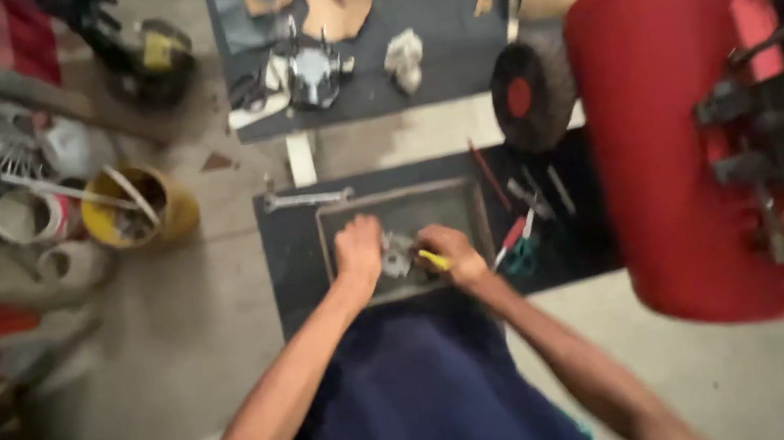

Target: Cleaning a metal plate using a brush and a cloth

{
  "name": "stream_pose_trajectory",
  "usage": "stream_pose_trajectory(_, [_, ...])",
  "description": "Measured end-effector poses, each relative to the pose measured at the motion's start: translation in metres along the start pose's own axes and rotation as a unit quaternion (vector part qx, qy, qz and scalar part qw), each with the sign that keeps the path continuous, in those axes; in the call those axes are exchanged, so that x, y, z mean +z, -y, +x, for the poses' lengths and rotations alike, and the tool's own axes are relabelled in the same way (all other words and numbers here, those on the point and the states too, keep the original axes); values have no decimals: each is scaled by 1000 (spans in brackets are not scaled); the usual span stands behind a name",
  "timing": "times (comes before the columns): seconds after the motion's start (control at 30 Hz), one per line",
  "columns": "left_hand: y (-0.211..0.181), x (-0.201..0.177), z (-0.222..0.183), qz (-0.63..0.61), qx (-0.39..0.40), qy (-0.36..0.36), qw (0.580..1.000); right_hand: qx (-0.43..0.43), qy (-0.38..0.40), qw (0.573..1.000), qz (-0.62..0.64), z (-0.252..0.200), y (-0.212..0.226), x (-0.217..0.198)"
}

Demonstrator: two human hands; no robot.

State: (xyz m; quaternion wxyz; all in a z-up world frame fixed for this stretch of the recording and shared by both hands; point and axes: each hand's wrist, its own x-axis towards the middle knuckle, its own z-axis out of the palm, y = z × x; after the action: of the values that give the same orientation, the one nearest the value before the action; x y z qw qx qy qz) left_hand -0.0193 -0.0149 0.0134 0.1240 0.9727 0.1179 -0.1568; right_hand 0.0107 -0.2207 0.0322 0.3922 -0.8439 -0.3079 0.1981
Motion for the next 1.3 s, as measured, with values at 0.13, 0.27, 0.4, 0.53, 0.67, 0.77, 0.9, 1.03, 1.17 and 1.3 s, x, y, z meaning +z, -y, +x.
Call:
stream_pose_trajectory(0.13, [3, -8, 16, -41, 27, -5, 999, -14, 32, 999, 13, 14, -5, 1])
stream_pose_trajectory(0.27, [16, 26, 28, -12, -5, 22, 1000, 71, -19, 995, -67, 37, -4, 8])
stream_pose_trajectory(0.4, [14, 55, 15, 47, 82, -92, 991, -1, -31, 999, -37, 51, 28, 11])
stream_pose_trajectory(0.53, [18, 51, 23, 30, 66, -86, 994, -5, 32, 998, -62, 58, 36, -17])
stream_pose_trajectory(0.67, [14, 63, 26, 14, 75, -80, 994, 63, 54, 992, -100, 73, 19, -4])
stream_pose_trajectory(0.77, [20, 67, 18, 66, 64, -125, 988, 81, 68, 992, -66, 68, 33, -5])
stream_pose_trajectory(0.9, [20, 58, 23, 21, 70, -60, 996, 131, 83, 982, -112, 54, 16, -26])
stream_pose_trajectory(1.03, [18, 73, 26, 27, 40, -88, 995, 100, 42, 990, -87, 74, 53, 0])
stream_pose_trajectory(1.17, [17, 62, 25, -9, 28, -50, 998, 105, 73, 988, -91, 44, 40, -25])
stream_pose_trajectory(1.3, [16, 51, 24, 0, 21, -64, 998, 85, 39, 991, -98, 80, 41, 1])
